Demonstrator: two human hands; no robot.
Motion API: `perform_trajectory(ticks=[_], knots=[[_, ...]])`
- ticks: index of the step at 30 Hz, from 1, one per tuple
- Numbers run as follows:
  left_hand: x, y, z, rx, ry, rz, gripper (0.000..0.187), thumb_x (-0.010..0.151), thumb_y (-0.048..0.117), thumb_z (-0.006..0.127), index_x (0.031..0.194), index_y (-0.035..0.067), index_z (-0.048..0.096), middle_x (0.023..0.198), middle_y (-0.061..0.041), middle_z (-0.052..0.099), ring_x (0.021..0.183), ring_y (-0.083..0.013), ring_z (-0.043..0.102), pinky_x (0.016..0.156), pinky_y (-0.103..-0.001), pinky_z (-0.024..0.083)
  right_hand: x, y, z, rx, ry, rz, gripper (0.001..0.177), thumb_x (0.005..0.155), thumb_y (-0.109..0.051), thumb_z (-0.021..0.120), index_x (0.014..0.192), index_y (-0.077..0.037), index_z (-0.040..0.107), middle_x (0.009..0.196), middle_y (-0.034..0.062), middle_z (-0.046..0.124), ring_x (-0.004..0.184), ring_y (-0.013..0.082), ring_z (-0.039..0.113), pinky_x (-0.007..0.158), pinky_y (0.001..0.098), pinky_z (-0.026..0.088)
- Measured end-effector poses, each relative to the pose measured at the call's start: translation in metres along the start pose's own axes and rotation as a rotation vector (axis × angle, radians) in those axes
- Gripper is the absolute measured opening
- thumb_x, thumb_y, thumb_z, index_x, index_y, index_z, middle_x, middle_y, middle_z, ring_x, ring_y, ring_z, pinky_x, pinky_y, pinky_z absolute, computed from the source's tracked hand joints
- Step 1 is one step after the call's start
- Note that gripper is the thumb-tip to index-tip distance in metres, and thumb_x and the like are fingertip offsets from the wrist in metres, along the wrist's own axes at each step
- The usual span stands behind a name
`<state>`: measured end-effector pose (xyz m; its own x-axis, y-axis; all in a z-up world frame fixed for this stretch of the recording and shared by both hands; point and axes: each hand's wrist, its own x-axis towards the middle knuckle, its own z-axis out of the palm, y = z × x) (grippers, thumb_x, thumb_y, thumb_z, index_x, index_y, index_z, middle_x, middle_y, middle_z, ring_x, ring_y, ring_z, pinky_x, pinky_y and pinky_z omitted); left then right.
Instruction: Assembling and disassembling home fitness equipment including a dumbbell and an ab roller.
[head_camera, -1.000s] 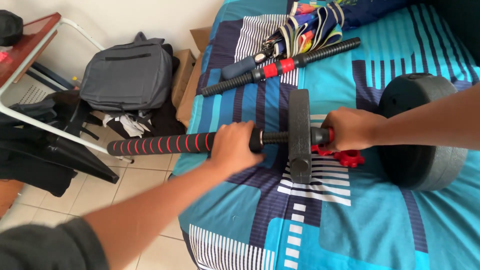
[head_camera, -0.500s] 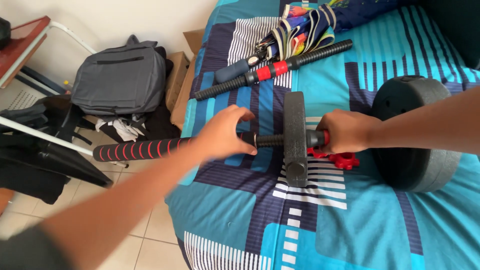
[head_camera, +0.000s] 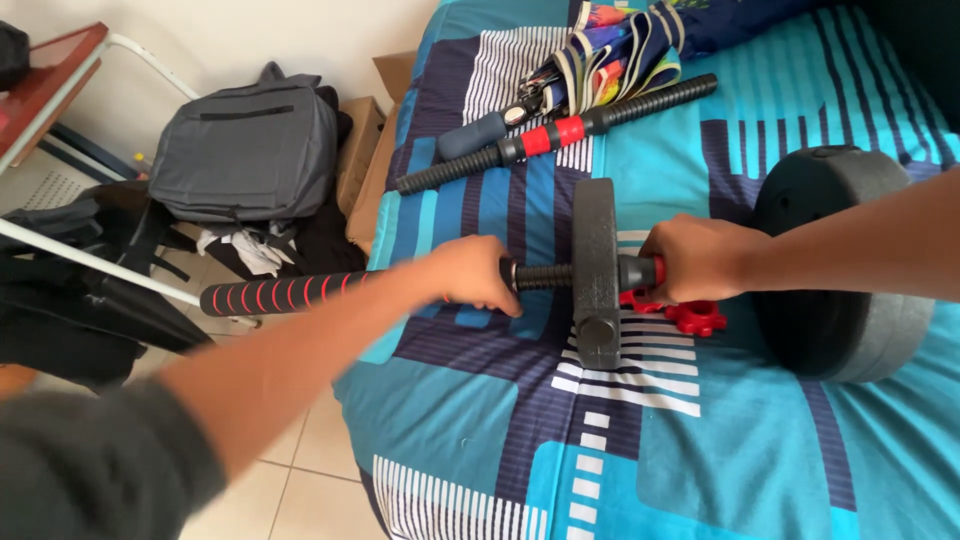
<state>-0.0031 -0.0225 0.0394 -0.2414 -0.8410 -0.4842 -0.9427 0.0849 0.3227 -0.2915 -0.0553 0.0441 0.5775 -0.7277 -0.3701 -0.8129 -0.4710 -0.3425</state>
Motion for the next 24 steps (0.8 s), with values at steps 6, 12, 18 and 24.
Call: perform_trajectory(ticks=[6, 12, 18, 24], knots=[[0.044, -0.023, -0.030, -0.494, -0.869, -0.156, 0.035, 0.080, 0.029, 0.083, 0.097, 0.002, 0.070, 0.087, -0.005, 0.074, 0.072, -0.0158, 0.069, 0.066, -0.032, 0.057, -0.001, 0.004, 0.001, 0.007, 0.015, -0.014, 0.032, 0.073, -0.032, 0.084, 0.098, -0.012, 0.080, 0.085, 0.0128, 0.079, 0.081, 0.0295, 0.076, 0.079, 0.0407, 0.060], [-0.037, 0.012, -0.003, -0.083, 0.300, 0.234, 0.059, 0.062, 0.024, 0.093, 0.109, 0.002, 0.064, 0.106, -0.011, 0.067, 0.104, -0.0296, 0.066, 0.090, -0.041, 0.054, 0.002, 0.008, 0.002, 0.022, 0.021, -0.023, 0.031, 0.073, -0.032, 0.085, 0.095, -0.011, 0.079, 0.084, 0.0134, 0.079, 0.080, 0.0299, 0.076, 0.078, 0.0407, 0.060], [-0.076, 0.040, 0.054, 0.253, 0.982, 0.353, 0.070, 0.053, 0.010, 0.081, 0.120, -0.001, 0.061, 0.107, -0.017, 0.062, 0.106, -0.0378, 0.062, 0.095, -0.051, 0.045, 0.002, 0.005, 0.003, 0.007, 0.012, -0.013, 0.032, 0.074, -0.032, 0.086, 0.096, -0.011, 0.079, 0.086, 0.0129, 0.079, 0.082, 0.0294, 0.076, 0.079, 0.0404, 0.060], [-0.037, 0.025, 0.007, 0.135, 0.386, 0.051, 0.045, 0.066, 0.025, 0.086, 0.103, 0.004, 0.071, 0.084, -0.010, 0.070, 0.080, -0.0284, 0.069, 0.072, -0.044, 0.052, 0.005, 0.004, 0.003, -0.011, 0.004, -0.007, 0.032, 0.074, -0.031, 0.085, 0.099, -0.011, 0.080, 0.086, 0.0128, 0.079, 0.082, 0.0292, 0.077, 0.079, 0.0402, 0.060]])
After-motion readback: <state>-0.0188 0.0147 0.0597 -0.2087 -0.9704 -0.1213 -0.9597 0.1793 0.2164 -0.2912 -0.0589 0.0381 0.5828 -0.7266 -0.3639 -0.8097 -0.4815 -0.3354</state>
